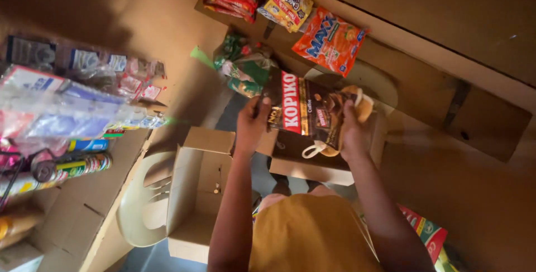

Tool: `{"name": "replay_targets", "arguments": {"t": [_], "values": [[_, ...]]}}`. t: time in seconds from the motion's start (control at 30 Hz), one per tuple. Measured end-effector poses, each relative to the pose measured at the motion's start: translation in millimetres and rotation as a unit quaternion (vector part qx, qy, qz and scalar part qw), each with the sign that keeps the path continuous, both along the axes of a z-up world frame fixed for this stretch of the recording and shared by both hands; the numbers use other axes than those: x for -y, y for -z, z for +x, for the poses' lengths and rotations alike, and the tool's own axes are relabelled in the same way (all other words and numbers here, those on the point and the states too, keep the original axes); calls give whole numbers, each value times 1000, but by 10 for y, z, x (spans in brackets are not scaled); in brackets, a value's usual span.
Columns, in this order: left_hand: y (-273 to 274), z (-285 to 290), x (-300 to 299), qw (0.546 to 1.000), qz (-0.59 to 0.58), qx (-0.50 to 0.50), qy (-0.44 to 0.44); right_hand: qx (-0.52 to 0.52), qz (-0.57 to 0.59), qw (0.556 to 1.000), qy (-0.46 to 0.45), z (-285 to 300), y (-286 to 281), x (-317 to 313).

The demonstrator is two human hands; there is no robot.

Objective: Wiping grocery products with a cloth and organizing them into boxes or on shelves.

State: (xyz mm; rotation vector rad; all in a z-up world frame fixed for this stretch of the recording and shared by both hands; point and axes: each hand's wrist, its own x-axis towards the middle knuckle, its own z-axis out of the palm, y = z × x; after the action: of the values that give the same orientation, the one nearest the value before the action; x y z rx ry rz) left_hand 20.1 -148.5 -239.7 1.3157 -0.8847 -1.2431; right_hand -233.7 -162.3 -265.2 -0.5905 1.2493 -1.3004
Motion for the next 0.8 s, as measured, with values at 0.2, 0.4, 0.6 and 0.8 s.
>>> {"name": "replay_targets", "arguments": {"t": [0.2, 0.4, 0.6, 0.8], "values": [[156, -132, 179, 988, 32, 128, 82, 73, -66, 992, 81, -136, 46, -60], [368, -457, 443, 978, -59, 91, 180, -67, -38, 983, 164, -654, 127, 117], [461, -1249, 901, 939, -172, 233, 187, -257, -107, 942, 188, -1449, -48, 462], [538, -1778, 1341, 892, -240, 348, 163, -274, -25, 945, 176, -2109, 295, 713]]}}
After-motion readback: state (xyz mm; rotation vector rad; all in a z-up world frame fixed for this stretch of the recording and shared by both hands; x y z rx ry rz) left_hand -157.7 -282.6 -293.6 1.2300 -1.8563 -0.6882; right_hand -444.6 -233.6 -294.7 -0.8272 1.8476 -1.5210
